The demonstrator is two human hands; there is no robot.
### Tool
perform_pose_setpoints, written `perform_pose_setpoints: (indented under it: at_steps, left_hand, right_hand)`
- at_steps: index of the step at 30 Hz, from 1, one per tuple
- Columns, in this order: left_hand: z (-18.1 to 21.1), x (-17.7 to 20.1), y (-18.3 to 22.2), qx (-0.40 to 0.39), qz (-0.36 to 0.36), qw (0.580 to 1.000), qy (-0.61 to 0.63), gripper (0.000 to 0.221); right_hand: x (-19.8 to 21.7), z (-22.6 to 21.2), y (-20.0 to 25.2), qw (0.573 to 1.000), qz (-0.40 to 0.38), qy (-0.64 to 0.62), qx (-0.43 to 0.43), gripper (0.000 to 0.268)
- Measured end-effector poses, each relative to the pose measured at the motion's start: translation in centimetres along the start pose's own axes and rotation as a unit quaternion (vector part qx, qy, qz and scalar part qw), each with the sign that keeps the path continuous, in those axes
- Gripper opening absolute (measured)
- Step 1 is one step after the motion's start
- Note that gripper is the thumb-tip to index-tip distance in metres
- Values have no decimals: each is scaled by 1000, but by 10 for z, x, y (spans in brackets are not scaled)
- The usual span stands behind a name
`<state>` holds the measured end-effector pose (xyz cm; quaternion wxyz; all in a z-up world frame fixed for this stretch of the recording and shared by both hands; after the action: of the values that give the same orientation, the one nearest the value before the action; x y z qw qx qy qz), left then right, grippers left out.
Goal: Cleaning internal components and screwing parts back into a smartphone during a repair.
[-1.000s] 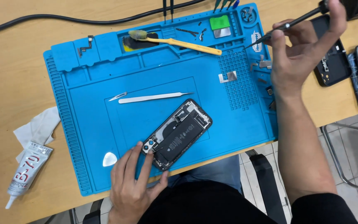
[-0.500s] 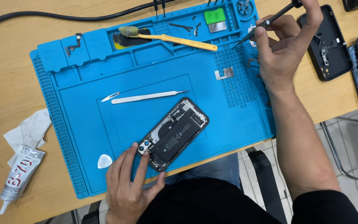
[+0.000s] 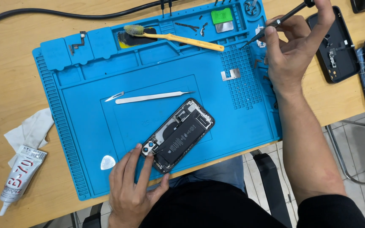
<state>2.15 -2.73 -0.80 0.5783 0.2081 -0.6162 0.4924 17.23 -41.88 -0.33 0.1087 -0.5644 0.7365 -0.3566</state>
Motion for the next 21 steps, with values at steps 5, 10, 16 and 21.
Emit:
perform_pose_setpoints:
  at_steps: [5,10,16,21]
  left_hand:
    - [0,1,-1,0,0,1000,-1,50]
    - [0,2,-3,-6,9,1000,-2,51]
    - [1,2,-3,-3,9,1000,-5,51]
    - [0,1,-3,-5,4,1000,-3,51]
  right_hand:
    - [2,-1,1,1000,8,0,-2,75]
    - [-2,-9,0,1000,3,-10,-11,72]
    - [-5,-10,-2,1000,-3,-11,-15,71]
    - [-4,-10,-1,1000,-3,-11,-11,72]
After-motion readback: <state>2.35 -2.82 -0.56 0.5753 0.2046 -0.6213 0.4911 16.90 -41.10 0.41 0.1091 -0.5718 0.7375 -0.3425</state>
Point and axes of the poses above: each hand's wrist, its own y-axis away from the middle knuckle, its own x-axis out of the back of the hand, z = x × y, the point moved 4 cm from there along -y, towards the middle knuckle, and after that the axes turned 5 degrees about -y, right-handed, at the moved point
